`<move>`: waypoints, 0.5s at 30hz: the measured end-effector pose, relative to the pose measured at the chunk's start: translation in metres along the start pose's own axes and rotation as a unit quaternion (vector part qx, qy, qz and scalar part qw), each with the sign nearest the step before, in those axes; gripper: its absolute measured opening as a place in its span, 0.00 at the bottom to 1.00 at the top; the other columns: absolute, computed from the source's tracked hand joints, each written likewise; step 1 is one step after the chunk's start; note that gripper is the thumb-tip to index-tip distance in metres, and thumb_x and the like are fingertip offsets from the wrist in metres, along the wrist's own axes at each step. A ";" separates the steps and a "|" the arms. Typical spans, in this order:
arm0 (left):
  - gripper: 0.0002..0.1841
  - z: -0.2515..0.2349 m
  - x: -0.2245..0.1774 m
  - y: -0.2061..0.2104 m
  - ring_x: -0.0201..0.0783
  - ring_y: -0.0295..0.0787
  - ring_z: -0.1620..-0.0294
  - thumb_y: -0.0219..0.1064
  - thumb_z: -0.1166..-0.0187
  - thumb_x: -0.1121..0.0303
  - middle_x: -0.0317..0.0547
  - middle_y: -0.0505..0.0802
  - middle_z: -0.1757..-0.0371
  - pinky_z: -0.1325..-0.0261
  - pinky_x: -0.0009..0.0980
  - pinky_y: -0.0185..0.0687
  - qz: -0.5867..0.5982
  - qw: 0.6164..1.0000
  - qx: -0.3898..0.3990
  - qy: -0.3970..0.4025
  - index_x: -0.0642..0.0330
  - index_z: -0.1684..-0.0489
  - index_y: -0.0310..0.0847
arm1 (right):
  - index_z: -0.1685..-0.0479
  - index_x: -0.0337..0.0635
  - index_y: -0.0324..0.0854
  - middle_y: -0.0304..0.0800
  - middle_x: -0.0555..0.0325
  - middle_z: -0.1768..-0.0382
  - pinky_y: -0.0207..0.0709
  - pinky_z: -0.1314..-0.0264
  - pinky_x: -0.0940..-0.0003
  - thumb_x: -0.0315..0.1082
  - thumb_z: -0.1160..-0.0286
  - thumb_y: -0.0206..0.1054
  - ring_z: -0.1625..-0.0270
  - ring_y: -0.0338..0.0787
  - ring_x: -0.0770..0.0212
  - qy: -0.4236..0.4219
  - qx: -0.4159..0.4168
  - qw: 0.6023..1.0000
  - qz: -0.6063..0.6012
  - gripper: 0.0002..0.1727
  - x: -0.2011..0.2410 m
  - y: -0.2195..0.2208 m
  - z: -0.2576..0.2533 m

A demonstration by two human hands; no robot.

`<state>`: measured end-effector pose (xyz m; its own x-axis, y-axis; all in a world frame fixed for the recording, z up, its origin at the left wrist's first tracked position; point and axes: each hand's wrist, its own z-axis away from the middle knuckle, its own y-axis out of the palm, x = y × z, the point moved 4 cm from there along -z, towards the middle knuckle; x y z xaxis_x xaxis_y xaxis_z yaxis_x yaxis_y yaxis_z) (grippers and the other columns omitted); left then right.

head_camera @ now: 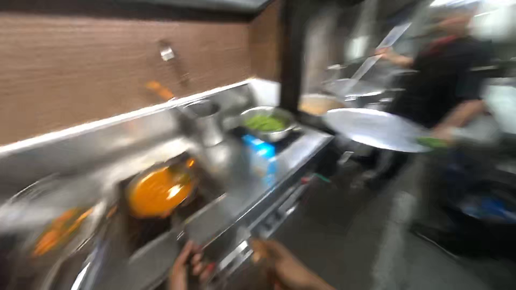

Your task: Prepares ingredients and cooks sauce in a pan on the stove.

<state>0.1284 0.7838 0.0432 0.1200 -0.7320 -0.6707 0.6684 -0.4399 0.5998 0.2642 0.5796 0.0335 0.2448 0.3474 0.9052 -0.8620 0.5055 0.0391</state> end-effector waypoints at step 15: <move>0.10 -0.029 -0.007 -0.011 0.31 0.71 0.92 0.55 0.09 0.62 0.38 0.75 0.83 0.91 0.27 0.75 0.064 0.989 -0.125 -0.034 0.59 0.56 0.72 | 0.25 0.44 0.69 0.82 0.55 0.69 0.77 0.79 0.64 0.42 0.17 0.61 0.80 0.80 0.62 0.037 0.010 0.991 0.131 0.24 0.023 0.015 -0.030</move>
<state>0.1415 0.8082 0.0289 0.1708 -0.8104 -0.5604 0.8132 -0.2052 0.5445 0.2701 0.6185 0.0421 0.0425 0.5215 0.8522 -0.9089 0.3744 -0.1838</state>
